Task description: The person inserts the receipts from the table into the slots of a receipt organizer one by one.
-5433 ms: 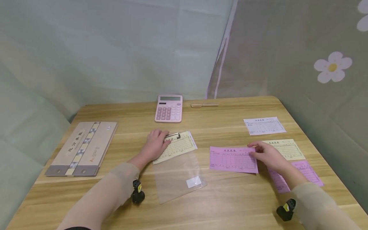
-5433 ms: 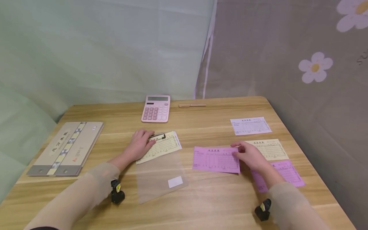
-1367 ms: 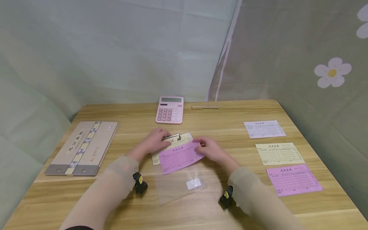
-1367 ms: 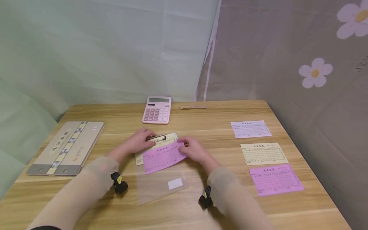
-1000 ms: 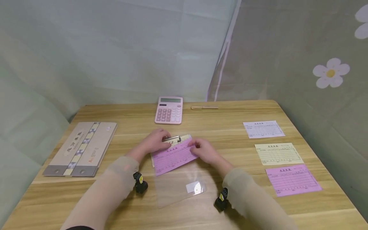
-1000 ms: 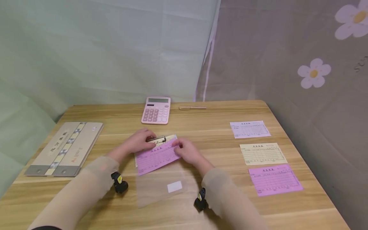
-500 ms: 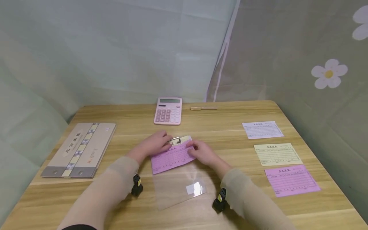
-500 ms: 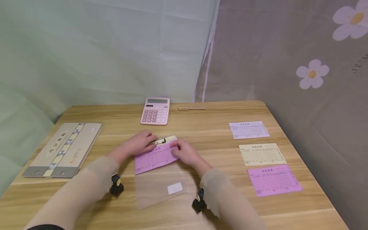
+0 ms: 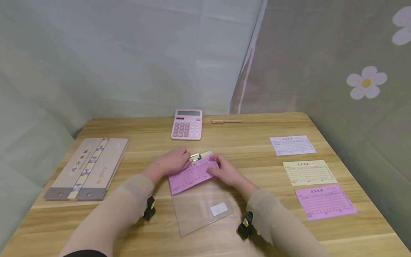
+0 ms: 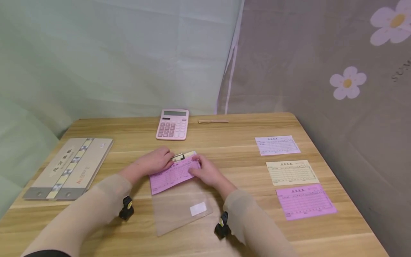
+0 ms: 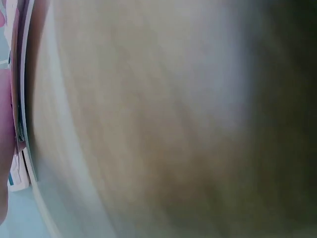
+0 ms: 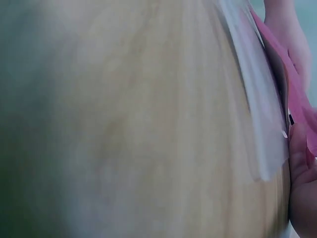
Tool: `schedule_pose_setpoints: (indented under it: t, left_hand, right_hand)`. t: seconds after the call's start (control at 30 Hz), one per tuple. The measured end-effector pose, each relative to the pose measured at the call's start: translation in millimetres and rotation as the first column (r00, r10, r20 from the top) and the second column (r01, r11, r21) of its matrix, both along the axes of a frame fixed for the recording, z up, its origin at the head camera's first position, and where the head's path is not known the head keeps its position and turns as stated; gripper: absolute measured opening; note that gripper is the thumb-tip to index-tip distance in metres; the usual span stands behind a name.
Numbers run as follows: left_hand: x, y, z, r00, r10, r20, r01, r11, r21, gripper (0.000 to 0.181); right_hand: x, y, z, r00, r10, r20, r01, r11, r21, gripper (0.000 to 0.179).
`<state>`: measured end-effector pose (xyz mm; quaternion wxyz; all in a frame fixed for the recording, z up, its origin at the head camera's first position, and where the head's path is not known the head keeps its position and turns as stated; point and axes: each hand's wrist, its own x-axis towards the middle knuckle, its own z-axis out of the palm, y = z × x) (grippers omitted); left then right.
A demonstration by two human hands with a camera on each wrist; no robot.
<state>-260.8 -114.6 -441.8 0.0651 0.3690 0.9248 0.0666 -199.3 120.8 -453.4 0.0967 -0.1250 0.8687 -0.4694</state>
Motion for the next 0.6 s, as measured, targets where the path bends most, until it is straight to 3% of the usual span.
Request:
schedule_pose_setpoints:
  t: [0.2, 0.47, 0.6]
  left_hand:
    - [-0.5, -0.3, -0.4, 1.000, 0.003, -0.007, -0.003, 1.000, -0.020, 0.032]
    - [0.8, 1.9, 2.8, 0.996, 0.063, 0.056, -0.062, 0.998, -0.020, 0.056]
    - [1.6, 2.1, 2.9, 0.994, 0.078, 0.071, -0.078, 0.997, -0.009, 0.058]
  right_hand:
    - [0.7, 0.0, 0.1, 1.000, 0.006, -0.005, -0.006, 0.999, 0.033, 0.055]
    - [3.2, -0.7, -0.4, 1.000, -0.018, -0.001, 0.018, 1.000, 0.011, 0.053]
    - [3.2, -1.5, -2.9, 0.999, -0.047, -0.007, 0.047, 0.999, -0.010, 0.049]
